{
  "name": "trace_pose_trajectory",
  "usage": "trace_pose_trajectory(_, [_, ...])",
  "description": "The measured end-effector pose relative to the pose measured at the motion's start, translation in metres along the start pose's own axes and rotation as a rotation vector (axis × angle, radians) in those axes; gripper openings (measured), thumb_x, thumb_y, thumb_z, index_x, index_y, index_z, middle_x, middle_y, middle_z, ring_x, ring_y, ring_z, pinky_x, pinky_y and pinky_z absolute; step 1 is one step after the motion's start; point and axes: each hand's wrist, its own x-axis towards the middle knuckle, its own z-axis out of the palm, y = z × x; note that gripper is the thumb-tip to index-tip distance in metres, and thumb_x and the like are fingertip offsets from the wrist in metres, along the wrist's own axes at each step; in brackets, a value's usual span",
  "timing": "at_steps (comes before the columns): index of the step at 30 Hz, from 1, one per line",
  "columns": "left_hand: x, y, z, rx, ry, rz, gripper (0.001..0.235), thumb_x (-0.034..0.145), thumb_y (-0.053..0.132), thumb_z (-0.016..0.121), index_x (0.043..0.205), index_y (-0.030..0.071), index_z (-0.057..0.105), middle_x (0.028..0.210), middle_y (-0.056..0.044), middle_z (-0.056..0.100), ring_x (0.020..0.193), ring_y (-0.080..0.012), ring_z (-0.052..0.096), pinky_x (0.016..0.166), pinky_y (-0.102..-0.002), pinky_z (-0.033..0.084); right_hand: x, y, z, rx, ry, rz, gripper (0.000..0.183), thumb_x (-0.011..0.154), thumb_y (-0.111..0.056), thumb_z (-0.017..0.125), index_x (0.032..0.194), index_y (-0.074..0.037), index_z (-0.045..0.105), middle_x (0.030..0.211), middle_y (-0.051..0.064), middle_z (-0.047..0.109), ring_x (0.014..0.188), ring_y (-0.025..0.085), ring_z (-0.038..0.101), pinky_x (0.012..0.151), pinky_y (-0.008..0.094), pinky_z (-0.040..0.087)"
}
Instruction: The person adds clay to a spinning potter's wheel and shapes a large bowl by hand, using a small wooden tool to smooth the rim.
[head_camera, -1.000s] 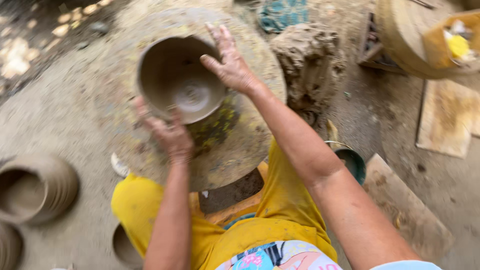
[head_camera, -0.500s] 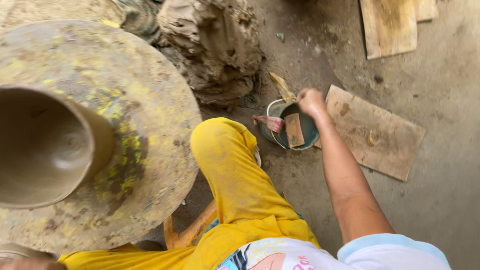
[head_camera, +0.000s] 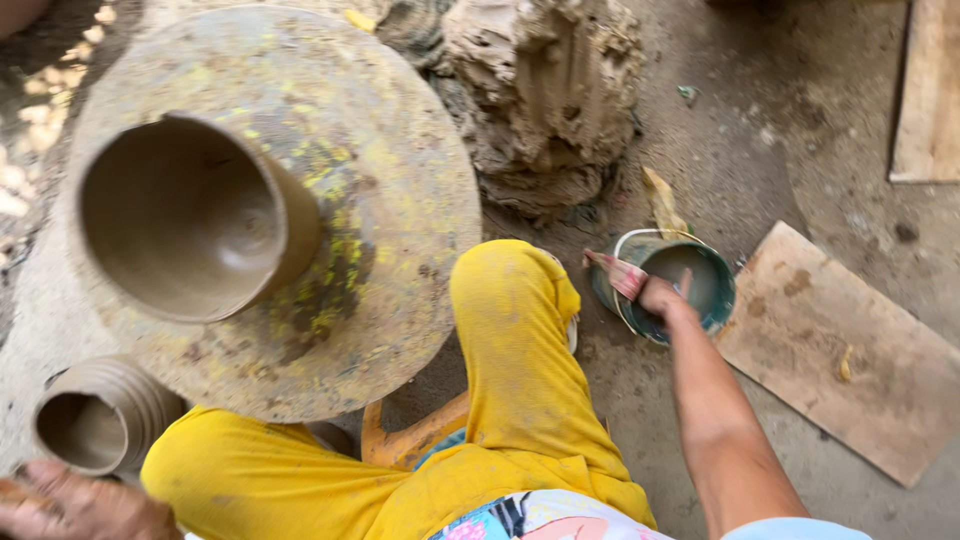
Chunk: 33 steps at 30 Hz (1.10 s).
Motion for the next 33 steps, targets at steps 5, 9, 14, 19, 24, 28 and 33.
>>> trace_pose_trajectory(5, [0.026,-0.01,0.032,-0.286,-0.046,0.257,0.053,0.123,0.04,0.051,0.159,0.005,0.033,0.169,-0.02,0.036,0.163,-0.0364,0.029,0.139,-0.053,0.023,-0.037,0.047,-0.015,0.042,0.32,0.051,0.033,0.094,-0.033,0.07,0.117,-0.01,0.075,0.117,0.021,0.075,0.111,0.038,0.07,0.098,0.048,0.055])
trace_pose_trajectory(9, [0.046,-0.026,0.066,-0.434,-0.088,0.239,0.054,0.121,0.032,0.057,0.164,0.008,0.032,0.167,-0.018,0.034,0.162,-0.0343,0.028,0.14,-0.052,0.026,-0.083,-0.009,-0.091,0.068,0.461,0.087,0.033,0.1,-0.031,0.064,0.126,-0.015,0.076,0.118,0.022,0.075,0.111,0.037,0.073,0.104,0.045,0.056])
trace_pose_trajectory(14, [0.048,-0.025,0.084,-0.467,-0.115,0.12,0.059,0.114,0.022,0.056,0.164,0.011,0.026,0.169,-0.016,0.031,0.159,-0.0352,0.032,0.125,-0.054,0.037,-0.154,-0.23,-0.174,0.2,0.714,-0.62,0.045,0.108,-0.03,0.05,0.148,-0.012,0.055,0.16,0.014,0.047,0.15,0.032,0.042,0.124,0.047,0.034])
trace_pose_trajectory(19, [0.048,-0.028,0.08,-0.493,-0.092,0.078,0.056,0.115,0.015,0.057,0.164,0.013,0.029,0.166,-0.015,0.035,0.158,-0.0329,0.035,0.126,-0.057,0.038,-0.195,-0.441,-0.134,-0.413,0.561,-1.278,0.08,0.105,-0.048,0.048,0.166,-0.011,0.012,0.173,0.012,0.008,0.159,0.028,0.003,0.129,0.049,-0.005])
trace_pose_trajectory(24, [0.046,-0.032,0.08,-0.708,-0.093,0.041,0.051,0.114,0.015,0.055,0.16,0.011,0.034,0.165,-0.015,0.036,0.157,-0.0307,0.033,0.128,-0.057,0.036,-0.218,-0.562,-0.099,-0.876,0.328,-1.32,0.073,0.106,-0.058,0.027,0.166,-0.019,0.01,0.174,0.001,0.004,0.159,0.015,-0.001,0.126,0.058,-0.01])
trace_pose_trajectory(28, [0.046,-0.034,0.082,-0.858,-0.113,0.02,0.05,0.114,0.014,0.055,0.159,0.008,0.035,0.162,-0.014,0.038,0.154,-0.03,0.033,0.129,-0.053,0.031,-0.195,-0.645,-0.105,-0.926,0.285,-1.183,0.068,0.108,-0.058,0.014,0.166,-0.023,0.004,0.174,0.0,-0.003,0.159,0.02,-0.006,0.122,0.062,-0.011])
trace_pose_trajectory(33, [0.046,-0.04,0.085,-0.896,-0.106,0.003,0.048,0.113,0.012,0.055,0.157,0.006,0.037,0.161,-0.014,0.042,0.151,-0.029,0.038,0.129,-0.045,0.03,-0.16,-0.66,-0.151,-0.809,0.37,-0.784,0.067,0.107,-0.058,0.016,0.166,-0.031,0.001,0.175,-0.001,-0.006,0.159,0.021,-0.009,0.123,0.066,-0.006])
